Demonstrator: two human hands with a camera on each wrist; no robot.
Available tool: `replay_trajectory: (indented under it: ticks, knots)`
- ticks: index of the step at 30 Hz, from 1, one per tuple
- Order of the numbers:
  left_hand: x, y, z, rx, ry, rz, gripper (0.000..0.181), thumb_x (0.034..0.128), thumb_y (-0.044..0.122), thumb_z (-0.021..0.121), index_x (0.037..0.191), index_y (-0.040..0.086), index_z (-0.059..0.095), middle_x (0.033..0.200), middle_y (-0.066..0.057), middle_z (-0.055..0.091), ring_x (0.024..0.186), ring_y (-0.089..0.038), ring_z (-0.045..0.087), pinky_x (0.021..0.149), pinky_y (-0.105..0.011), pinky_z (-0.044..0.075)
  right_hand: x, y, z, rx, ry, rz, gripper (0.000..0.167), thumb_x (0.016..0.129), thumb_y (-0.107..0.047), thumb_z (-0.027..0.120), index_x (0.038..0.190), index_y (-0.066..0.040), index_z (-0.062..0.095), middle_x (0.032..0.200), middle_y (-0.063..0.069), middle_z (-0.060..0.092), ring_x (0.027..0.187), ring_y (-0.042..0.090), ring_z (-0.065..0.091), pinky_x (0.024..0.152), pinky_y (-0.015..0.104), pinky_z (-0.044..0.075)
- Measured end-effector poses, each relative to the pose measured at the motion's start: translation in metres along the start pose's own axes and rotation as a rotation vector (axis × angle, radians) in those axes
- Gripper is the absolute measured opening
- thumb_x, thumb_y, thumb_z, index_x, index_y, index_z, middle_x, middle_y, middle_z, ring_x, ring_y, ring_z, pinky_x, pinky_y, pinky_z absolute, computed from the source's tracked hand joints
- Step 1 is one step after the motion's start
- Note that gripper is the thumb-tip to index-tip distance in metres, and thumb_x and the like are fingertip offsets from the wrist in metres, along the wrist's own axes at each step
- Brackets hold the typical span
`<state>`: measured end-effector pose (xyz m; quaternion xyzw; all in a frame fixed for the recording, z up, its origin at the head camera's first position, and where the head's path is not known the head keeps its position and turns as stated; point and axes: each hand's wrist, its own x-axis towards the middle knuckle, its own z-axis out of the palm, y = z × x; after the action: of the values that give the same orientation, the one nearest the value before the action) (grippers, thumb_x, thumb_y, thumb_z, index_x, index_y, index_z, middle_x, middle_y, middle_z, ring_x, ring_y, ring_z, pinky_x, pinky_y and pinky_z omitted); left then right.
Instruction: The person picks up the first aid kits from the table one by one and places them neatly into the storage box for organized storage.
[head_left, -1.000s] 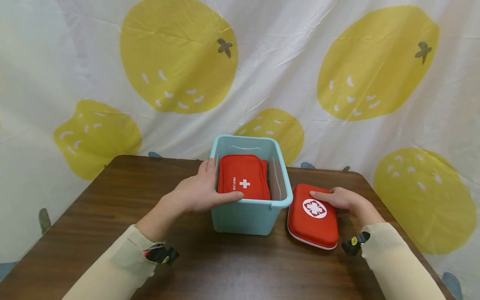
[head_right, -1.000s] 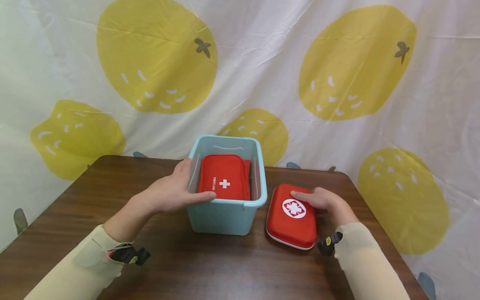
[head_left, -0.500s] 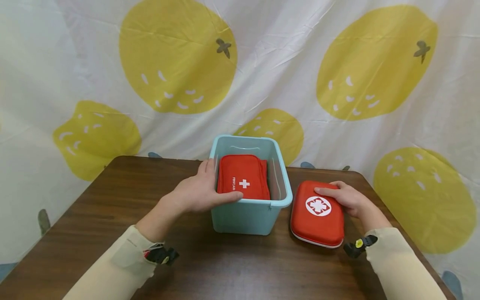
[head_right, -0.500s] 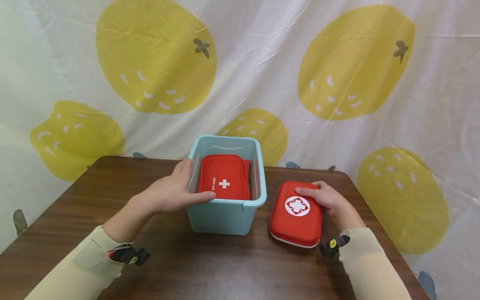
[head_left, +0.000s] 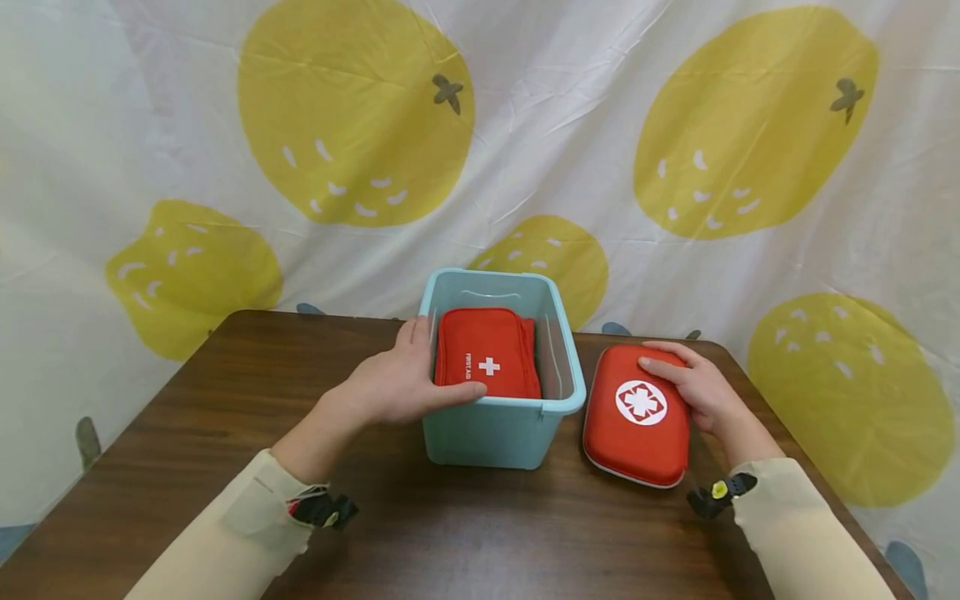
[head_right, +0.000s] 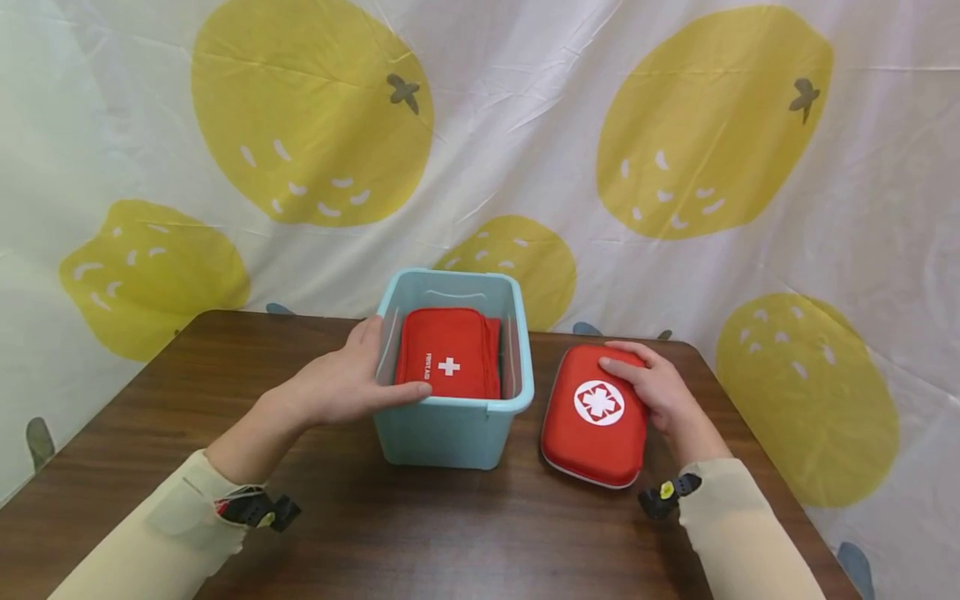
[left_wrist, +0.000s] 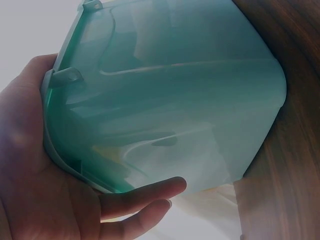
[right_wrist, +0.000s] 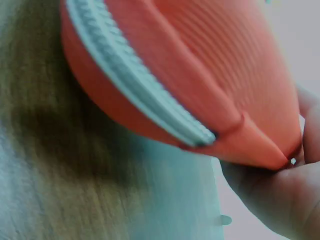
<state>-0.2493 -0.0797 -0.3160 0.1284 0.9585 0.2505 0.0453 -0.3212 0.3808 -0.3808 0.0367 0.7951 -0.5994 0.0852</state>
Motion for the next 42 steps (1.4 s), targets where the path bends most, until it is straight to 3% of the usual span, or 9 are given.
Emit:
replay_trajectory:
  ticks: [5, 16, 25, 29, 42]
  knots:
    - [0.000, 0.000, 0.000, 0.003, -0.002, -0.001, 0.131, 0.0814, 0.085, 0.072, 0.170, 0.008, 0.014, 0.164, -0.013, 0.034, 0.125, -0.031, 0.061, 0.090, -0.047, 0.066, 0.000, 0.000, 0.000, 0.014, 0.065, -0.005, 0.057, 0.102, -0.048, 0.078, 0.153, -0.031, 0.060, 0.097, -0.010, 0.073, 0.081, 0.012, 0.075, 0.076, 0.033, 0.066]
    - [-0.001, 0.001, 0.000, 0.020, 0.008, 0.009, 0.130, 0.0826, 0.086, 0.070, 0.170, 0.008, 0.014, 0.164, -0.013, 0.035, 0.124, -0.031, 0.062, 0.090, -0.046, 0.065, -0.005, -0.017, 0.000, 0.004, 0.108, -0.113, 0.045, 0.101, -0.045, 0.080, 0.143, -0.038, 0.065, 0.099, -0.012, 0.073, 0.079, 0.011, 0.076, 0.074, 0.032, 0.067]
    - [-0.001, 0.001, -0.001, 0.016, 0.000, 0.008, 0.130, 0.0828, 0.085, 0.070, 0.170, 0.007, 0.014, 0.164, -0.013, 0.035, 0.124, -0.031, 0.062, 0.090, -0.046, 0.065, -0.008, -0.030, -0.003, -0.003, 0.121, -0.141, 0.042, 0.101, -0.043, 0.080, 0.140, -0.040, 0.066, 0.101, -0.011, 0.071, 0.079, 0.012, 0.076, 0.073, 0.032, 0.066]
    - [-0.001, 0.001, -0.001, 0.014, 0.000, 0.009, 0.130, 0.0828, 0.085, 0.070, 0.170, 0.007, 0.014, 0.163, -0.013, 0.035, 0.122, -0.030, 0.063, 0.089, -0.046, 0.065, -0.012, -0.038, -0.002, 0.009, 0.129, -0.164, 0.045, 0.101, -0.042, 0.080, 0.143, -0.037, 0.065, 0.104, -0.010, 0.070, 0.081, 0.012, 0.075, 0.074, 0.031, 0.066]
    - [-0.002, 0.001, -0.002, 0.006, -0.003, 0.010, 0.129, 0.0826, 0.084, 0.072, 0.170, 0.008, 0.014, 0.162, -0.013, 0.036, 0.122, -0.030, 0.062, 0.089, -0.045, 0.066, -0.020, -0.055, 0.002, 0.168, 0.118, -0.263, 0.036, 0.099, -0.025, 0.084, 0.133, -0.030, 0.072, 0.101, -0.009, 0.075, 0.077, 0.011, 0.076, 0.069, 0.028, 0.066]
